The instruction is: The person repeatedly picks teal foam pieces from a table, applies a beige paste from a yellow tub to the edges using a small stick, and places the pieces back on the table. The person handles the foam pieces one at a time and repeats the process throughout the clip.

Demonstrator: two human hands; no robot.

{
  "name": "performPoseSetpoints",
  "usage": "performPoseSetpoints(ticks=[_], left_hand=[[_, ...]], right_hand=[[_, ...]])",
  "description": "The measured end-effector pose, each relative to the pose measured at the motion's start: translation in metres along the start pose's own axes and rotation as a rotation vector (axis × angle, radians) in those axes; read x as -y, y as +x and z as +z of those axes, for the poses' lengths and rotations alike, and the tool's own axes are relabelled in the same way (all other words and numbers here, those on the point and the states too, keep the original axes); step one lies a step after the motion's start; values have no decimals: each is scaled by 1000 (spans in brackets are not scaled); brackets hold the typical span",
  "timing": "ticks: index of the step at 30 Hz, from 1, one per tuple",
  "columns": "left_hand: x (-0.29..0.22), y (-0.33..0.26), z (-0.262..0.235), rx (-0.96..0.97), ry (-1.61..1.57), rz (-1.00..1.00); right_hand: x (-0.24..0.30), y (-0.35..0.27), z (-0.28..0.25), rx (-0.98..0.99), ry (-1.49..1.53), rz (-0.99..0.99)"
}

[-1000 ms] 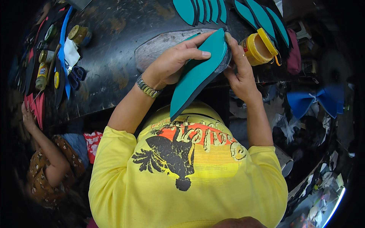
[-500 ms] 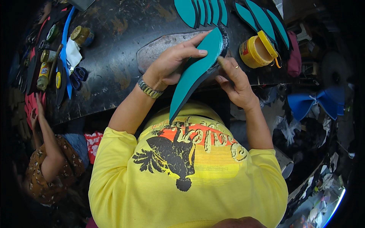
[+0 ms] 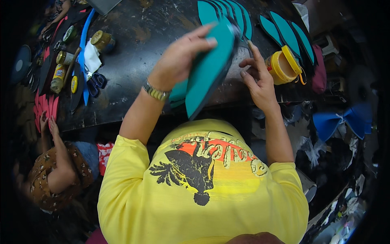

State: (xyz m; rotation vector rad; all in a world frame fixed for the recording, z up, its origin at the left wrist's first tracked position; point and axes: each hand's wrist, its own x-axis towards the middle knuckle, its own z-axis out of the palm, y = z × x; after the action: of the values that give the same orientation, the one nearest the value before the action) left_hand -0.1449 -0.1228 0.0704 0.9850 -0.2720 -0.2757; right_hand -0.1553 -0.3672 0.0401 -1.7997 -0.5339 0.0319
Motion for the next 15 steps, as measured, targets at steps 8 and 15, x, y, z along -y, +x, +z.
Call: performPoseSetpoints(ticks=[8,15], left_hand=[[-3,122,-113,-525,148,85],[42,180,-155,-715,307,71]], right_hand=[[-26,-3,23,-100,137,-14],[-42,-10,30,-130,117,-56]])
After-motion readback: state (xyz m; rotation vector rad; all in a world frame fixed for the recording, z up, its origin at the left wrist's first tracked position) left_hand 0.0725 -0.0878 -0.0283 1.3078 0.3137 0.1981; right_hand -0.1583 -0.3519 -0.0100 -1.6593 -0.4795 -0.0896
